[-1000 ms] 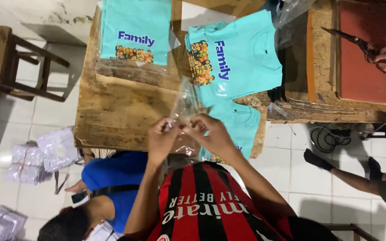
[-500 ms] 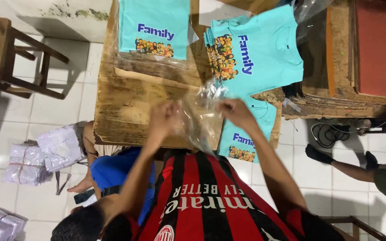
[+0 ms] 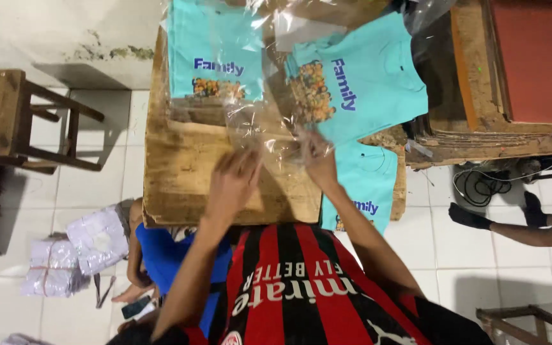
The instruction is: Packaging folded t-shirts into clear plastic bags
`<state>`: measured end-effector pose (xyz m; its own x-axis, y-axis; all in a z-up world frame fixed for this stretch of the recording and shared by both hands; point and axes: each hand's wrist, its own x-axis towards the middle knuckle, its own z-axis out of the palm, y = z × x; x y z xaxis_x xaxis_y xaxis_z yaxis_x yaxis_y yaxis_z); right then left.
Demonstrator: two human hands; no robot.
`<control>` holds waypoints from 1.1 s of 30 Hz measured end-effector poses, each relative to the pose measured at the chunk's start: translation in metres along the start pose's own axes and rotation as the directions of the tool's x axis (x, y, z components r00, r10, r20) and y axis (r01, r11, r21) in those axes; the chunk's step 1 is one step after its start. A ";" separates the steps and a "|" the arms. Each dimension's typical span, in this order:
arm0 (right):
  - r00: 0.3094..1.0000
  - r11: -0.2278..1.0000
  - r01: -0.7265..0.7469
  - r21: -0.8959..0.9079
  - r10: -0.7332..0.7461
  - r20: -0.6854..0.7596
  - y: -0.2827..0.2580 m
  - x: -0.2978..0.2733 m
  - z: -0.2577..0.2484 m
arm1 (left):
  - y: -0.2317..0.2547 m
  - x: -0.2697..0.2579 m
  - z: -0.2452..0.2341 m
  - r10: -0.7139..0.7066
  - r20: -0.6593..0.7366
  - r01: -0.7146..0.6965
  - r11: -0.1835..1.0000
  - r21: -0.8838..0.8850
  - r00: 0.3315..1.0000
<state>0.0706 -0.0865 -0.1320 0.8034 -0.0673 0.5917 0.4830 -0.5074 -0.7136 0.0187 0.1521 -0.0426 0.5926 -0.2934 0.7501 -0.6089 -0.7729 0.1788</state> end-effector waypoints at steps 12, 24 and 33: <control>0.484 0.527 -0.847 0.073 0.706 0.517 0.005 -0.023 0.051 | -0.019 -0.035 0.038 -0.148 0.137 0.149 0.989 -0.001 0.980; 0.714 0.750 -0.654 -0.100 0.655 0.249 0.096 -0.109 -0.078 | -0.029 -0.082 0.150 -0.009 0.342 0.032 0.998 -0.061 0.940; 0.667 0.580 -0.693 -0.430 0.742 -0.074 0.213 -0.208 -0.179 | 0.097 -0.086 0.129 -0.150 0.329 0.215 0.961 -0.171 0.932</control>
<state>-0.0561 -0.3344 -0.3401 0.8680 -0.4848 -0.1072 -0.4261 -0.6165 -0.6621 -0.0232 0.0299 -0.1719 0.8173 -0.3430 0.4629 -0.5484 -0.7097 0.4423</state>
